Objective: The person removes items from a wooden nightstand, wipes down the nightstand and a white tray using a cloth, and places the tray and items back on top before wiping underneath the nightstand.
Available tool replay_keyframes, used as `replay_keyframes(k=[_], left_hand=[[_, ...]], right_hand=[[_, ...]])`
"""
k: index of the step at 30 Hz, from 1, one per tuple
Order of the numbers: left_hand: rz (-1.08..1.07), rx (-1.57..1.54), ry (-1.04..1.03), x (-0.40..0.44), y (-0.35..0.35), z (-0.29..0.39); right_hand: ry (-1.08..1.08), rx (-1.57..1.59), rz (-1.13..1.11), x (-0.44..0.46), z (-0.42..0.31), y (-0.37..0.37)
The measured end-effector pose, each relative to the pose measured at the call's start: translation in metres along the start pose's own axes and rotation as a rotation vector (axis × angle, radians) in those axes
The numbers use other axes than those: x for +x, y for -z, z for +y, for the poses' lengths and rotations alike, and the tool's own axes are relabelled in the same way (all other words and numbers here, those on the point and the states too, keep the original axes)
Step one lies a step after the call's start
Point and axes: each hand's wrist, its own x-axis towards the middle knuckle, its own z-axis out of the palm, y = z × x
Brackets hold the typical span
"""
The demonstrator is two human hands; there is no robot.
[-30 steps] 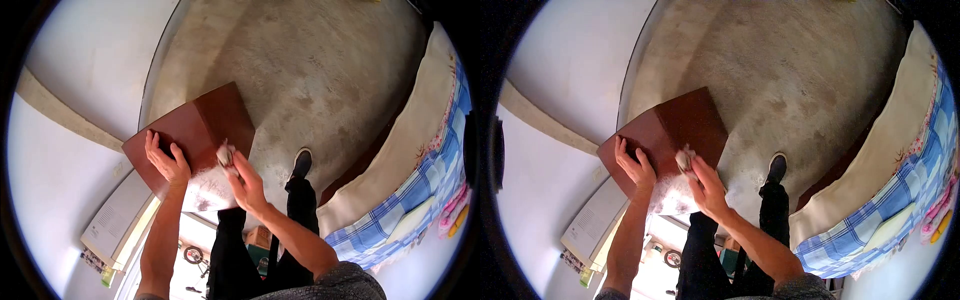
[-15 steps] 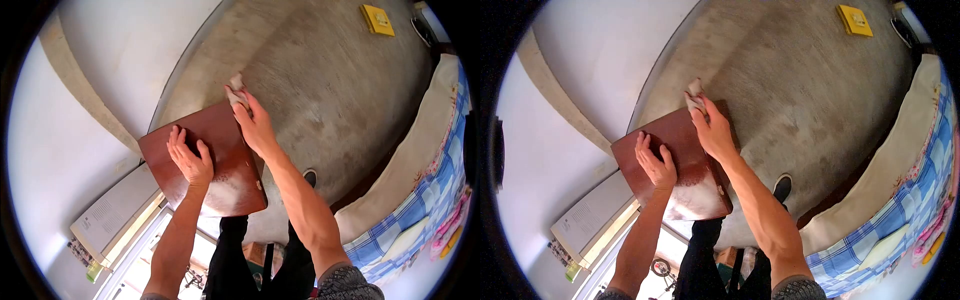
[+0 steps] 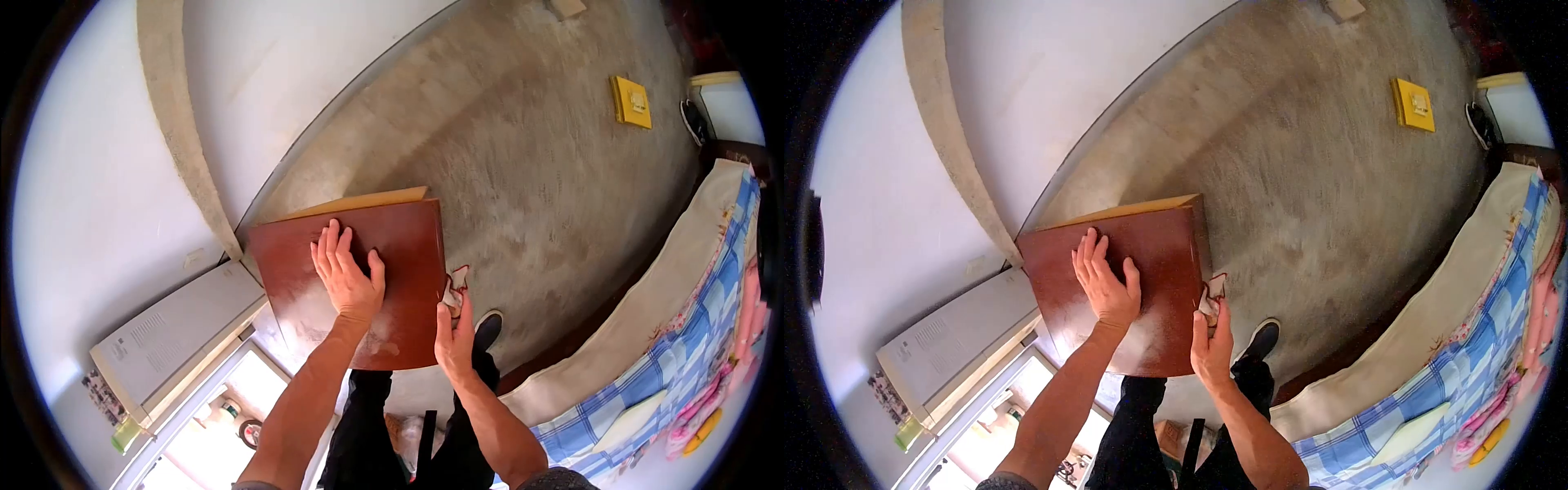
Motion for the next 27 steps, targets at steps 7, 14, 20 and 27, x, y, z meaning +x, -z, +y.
replay_keyframes(k=[7, 14, 20, 27], left_hand=[[0.092, -0.013, 0.132, 0.031, -0.013, 0.013], [0.284, -0.053, 0.331, 0.090, -0.036, 0.028], [0.248, -0.072, 0.356, 0.094, -0.039, 0.027], [0.212, -0.072, 0.243, 0.085, -0.037, 0.016]], right_hand=[[0.111, -0.029, 0.024, 0.065, -0.042, 0.008], [0.334, -0.270, -0.083, 0.161, -0.128, 0.027], [0.324, -0.496, 0.000, 0.124, -0.100, 0.059], [0.021, 0.281, 0.401, 0.061, -0.027, 0.018]])
